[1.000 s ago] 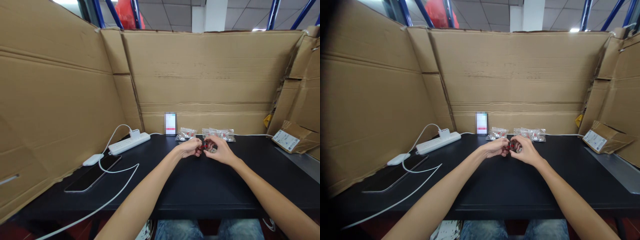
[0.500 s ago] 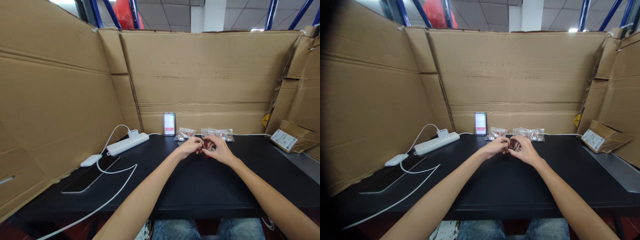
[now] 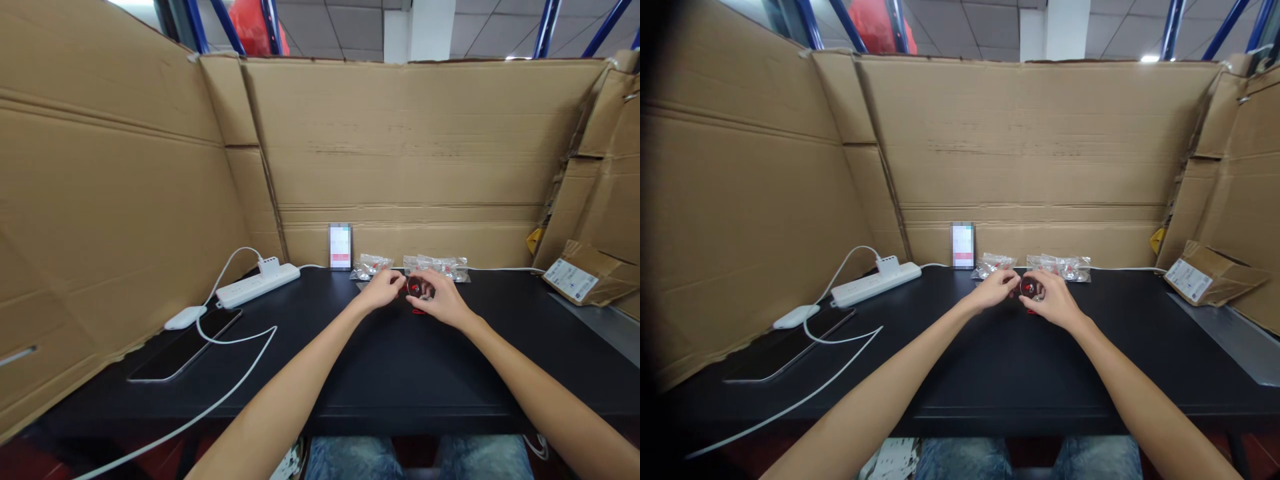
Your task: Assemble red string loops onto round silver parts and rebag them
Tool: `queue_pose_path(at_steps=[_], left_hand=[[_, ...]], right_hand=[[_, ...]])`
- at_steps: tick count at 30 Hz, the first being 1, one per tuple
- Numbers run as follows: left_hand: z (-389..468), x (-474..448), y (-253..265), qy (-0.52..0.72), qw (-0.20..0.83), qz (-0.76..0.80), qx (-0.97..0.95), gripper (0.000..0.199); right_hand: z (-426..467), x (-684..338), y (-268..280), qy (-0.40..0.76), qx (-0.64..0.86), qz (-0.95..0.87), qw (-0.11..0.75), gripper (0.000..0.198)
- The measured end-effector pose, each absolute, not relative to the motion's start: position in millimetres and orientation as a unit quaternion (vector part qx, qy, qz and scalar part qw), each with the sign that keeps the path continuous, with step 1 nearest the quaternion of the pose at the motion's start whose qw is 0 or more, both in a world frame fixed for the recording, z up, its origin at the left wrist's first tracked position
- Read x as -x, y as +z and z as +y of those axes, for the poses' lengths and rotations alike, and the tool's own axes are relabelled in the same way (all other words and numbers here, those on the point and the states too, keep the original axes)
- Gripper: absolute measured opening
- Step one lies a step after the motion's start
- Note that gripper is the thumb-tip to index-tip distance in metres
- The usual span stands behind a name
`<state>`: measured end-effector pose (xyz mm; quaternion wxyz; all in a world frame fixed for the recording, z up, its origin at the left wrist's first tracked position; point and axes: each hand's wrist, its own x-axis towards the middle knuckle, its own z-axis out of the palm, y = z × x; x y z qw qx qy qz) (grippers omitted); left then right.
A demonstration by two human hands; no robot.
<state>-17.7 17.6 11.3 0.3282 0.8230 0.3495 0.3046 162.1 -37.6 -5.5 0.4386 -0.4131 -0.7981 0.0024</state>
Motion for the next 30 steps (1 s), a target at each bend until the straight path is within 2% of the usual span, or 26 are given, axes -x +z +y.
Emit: queue_pose_path(at_steps=[4, 10, 12, 15, 18, 21, 25, 30], left_hand=[[12.7, 13.7, 12.1, 0.337, 0.305, 0.297, -0.840, 0.035], [15.1, 15.5, 7.9, 0.324, 0.255, 0.328, -0.850, 0.019], [21.9, 21.4, 6.2, 0.323, 0.215, 0.367, -0.846, 0.015], [32.0, 31.4, 2.7, 0.291, 0.173, 0.411, -0.847, 0.010], [36.8, 36.9, -2.1, 0.243, 0.195, 0.428, -0.848, 0.007], [36.7, 37.5, -6.6, 0.241, 0.192, 0.430, -0.849, 0.004], [34.9, 37.1, -10.4, 0.253, 0.144, 0.396, -0.871, 0.019], [29.1, 33.9, -7.8, 0.222, 0.143, 0.367, -0.892, 0.019]], right_hand=[[-38.2, -163.2, -3.9, -0.016, 0.419, -0.799, 0.431, 0.038], [-36.6, -161.7, -4.5, 0.003, 0.412, -0.809, 0.419, 0.042], [-36.8, -163.8, -3.2, 0.008, 0.416, -0.812, 0.409, 0.032], [-37.7, -169.3, -2.0, 0.035, 0.420, -0.838, 0.347, 0.009], [-38.3, -174.3, -3.5, 0.067, 0.412, -0.868, 0.268, 0.005], [-37.9, -175.0, -6.6, 0.068, 0.404, -0.879, 0.242, 0.006], [-36.4, -171.2, -9.1, 0.062, 0.404, -0.874, 0.262, 0.008], [-29.3, -176.0, -10.2, 0.067, 0.451, -0.814, 0.360, 0.009]])
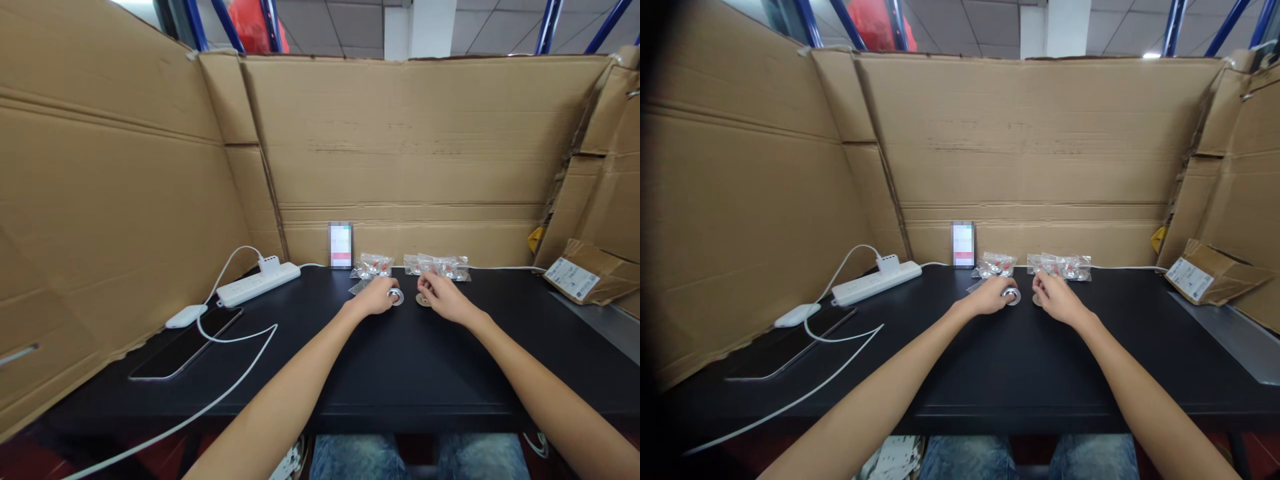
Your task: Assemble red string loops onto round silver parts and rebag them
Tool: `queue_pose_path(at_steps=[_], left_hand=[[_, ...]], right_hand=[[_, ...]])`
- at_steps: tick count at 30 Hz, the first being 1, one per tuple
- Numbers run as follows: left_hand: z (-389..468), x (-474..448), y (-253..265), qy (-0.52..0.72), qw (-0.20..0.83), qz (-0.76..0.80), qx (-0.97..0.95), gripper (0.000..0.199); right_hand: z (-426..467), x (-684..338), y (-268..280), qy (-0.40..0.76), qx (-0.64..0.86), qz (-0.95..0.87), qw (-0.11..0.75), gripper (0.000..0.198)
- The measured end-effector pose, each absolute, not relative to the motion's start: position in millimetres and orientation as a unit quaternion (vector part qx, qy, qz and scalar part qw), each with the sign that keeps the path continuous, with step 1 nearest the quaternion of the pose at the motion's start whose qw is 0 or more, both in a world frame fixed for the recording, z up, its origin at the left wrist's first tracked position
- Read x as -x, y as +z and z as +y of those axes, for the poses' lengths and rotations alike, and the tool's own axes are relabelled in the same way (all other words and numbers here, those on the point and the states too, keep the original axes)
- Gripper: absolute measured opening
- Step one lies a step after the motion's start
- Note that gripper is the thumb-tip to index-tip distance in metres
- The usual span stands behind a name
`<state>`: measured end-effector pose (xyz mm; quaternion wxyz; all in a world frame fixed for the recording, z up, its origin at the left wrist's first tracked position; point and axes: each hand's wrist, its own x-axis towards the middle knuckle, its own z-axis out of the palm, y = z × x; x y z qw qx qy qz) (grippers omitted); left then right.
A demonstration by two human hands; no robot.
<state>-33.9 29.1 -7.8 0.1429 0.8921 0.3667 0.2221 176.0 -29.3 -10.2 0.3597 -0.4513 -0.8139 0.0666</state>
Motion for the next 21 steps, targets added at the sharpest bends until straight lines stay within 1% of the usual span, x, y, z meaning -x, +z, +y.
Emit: queue_pose_path(at_steps=[2, 6, 9, 16, 21], left_hand=[[24.9, 30.3, -6.1, 0.217, 0.156, 0.344, -0.900, 0.021], [16.3, 22.4, -6.1, 0.226, 0.162, 0.295, -0.914, 0.027], [11.9, 19.1, -7.8, 0.237, 0.137, 0.283, -0.919, 0.031], [9.2, 18.8, -9.4, 0.214, 0.076, 0.303, -0.925, 0.028], [9.8, 17.5, -10.8, 0.234, 0.068, 0.304, -0.921, 0.030]], right_hand=[[-25.0, -182.2, -11.4, 0.053, 0.470, -0.797, 0.375, 0.009], [-19.6, -192.9, -14.6, 0.015, 0.500, -0.792, 0.351, 0.012], [-18.2, -196.0, -16.9, 0.000, 0.509, -0.794, 0.332, 0.014], [-11.6, -196.9, -22.0, 0.001, 0.512, -0.796, 0.322, 0.020], [-13.7, -193.9, -23.9, -0.017, 0.522, -0.794, 0.311, 0.014]])
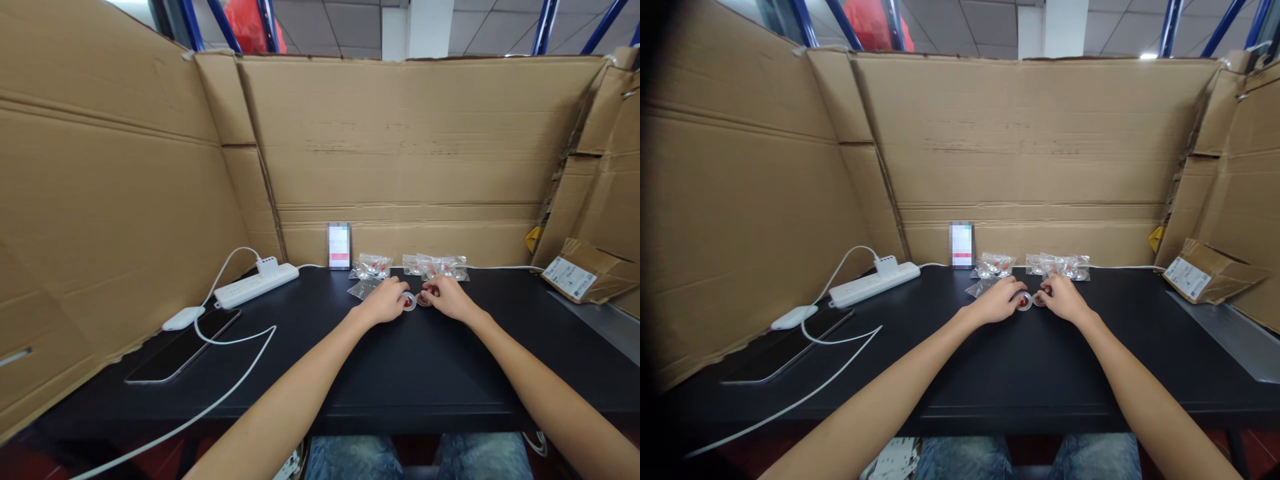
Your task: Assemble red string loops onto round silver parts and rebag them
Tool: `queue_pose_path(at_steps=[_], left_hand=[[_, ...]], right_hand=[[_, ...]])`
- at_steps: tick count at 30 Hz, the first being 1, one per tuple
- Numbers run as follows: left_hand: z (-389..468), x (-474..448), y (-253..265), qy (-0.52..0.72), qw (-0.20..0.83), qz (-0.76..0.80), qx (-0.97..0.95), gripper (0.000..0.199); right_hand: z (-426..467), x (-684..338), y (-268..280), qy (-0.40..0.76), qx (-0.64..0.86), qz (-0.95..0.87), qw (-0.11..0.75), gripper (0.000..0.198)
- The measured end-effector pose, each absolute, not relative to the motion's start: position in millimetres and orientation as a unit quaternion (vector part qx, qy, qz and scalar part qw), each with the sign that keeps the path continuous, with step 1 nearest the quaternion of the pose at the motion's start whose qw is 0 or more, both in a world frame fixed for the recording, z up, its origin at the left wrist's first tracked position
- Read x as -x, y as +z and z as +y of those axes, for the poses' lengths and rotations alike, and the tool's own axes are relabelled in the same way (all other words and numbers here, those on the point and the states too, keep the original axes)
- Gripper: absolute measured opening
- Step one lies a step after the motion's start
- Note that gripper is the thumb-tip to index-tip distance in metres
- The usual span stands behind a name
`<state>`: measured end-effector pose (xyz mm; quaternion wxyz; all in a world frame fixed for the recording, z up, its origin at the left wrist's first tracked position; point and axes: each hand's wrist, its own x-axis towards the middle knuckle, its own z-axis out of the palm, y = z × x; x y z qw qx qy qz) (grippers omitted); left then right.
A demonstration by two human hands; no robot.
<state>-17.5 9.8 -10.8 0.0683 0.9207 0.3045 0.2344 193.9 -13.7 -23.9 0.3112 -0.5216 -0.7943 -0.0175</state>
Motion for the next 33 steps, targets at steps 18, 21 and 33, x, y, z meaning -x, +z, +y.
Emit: queue_pose_path(at_steps=[18, 21, 33], left_hand=[[-7.1, 7.0, 12.4, 0.331, 0.149, 0.324, -0.874, 0.016], [-3.8, 7.2, 13.8, 0.367, 0.192, 0.341, -0.844, 0.014], [14.5, 5.0, 2.2, 0.410, 0.325, 0.392, -0.757, 0.010]], right_hand=[[-14.3, -182.6, -14.5, 0.154, 0.439, -0.732, 0.497, 0.023], [-18.9, -179.1, -10.7, 0.138, 0.438, -0.723, 0.516, 0.024], [-32.3, -165.0, -6.8, 0.100, 0.412, -0.746, 0.513, 0.014]])
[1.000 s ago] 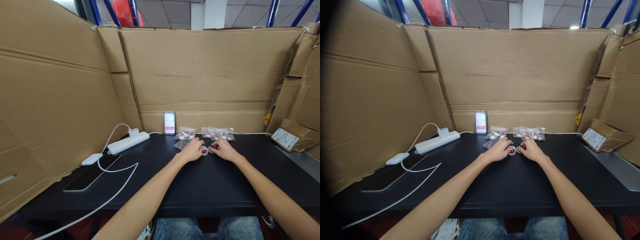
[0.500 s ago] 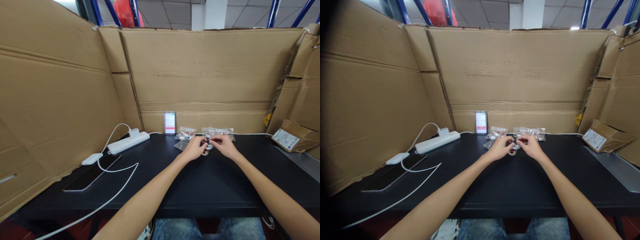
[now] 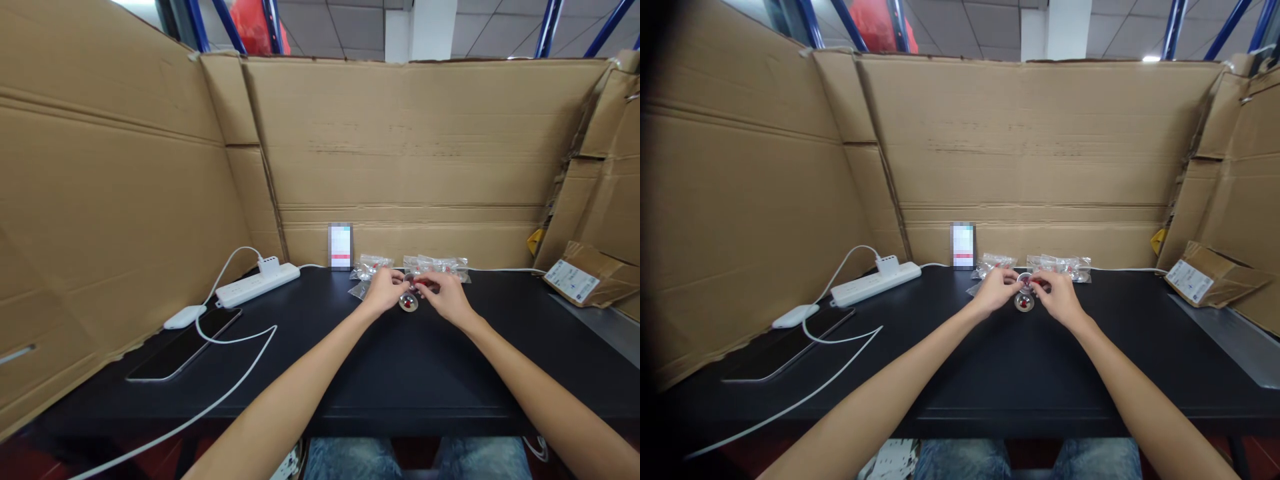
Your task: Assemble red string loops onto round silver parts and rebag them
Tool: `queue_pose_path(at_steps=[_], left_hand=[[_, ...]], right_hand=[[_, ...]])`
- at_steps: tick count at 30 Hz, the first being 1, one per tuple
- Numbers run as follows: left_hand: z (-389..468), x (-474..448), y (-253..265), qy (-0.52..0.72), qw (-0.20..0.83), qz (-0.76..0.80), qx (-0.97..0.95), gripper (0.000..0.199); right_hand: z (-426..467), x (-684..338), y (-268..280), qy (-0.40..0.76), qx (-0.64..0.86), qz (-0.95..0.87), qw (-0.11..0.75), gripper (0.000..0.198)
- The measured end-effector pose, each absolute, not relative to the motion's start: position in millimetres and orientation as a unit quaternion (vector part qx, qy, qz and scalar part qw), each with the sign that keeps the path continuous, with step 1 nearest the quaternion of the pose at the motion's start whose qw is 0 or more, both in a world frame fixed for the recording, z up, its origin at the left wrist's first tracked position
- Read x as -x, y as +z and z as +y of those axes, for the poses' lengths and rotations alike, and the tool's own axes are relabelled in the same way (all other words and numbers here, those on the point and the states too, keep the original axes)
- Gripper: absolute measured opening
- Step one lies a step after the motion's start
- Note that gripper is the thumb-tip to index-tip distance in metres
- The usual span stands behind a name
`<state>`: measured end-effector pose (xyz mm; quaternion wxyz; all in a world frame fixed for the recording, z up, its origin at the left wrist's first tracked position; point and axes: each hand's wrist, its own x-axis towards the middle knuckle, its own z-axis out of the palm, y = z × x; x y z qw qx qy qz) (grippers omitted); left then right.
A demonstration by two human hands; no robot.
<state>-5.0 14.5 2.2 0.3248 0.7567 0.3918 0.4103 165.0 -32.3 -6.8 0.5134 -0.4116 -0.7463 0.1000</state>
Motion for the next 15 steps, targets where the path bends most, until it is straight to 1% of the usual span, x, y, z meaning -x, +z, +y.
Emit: queue_pose_path(at_steps=[3, 9, 15], left_hand=[[13.2, 4.3, 1.2, 0.413, 0.342, 0.374, -0.757, 0.012], [5.5, 3.2, 3.2, 0.408, 0.394, 0.346, -0.748, 0.012], [-2.2, 1.3, 8.8, 0.403, 0.422, 0.339, -0.738, 0.013]], right_hand=[[-30.9, -163.8, -9.8, 0.068, 0.420, -0.759, 0.493, 0.015], [-34.2, -162.9, -5.9, -0.040, 0.416, -0.784, 0.459, 0.018], [-34.6, -161.9, -7.7, -0.080, 0.438, -0.782, 0.436, 0.018]])
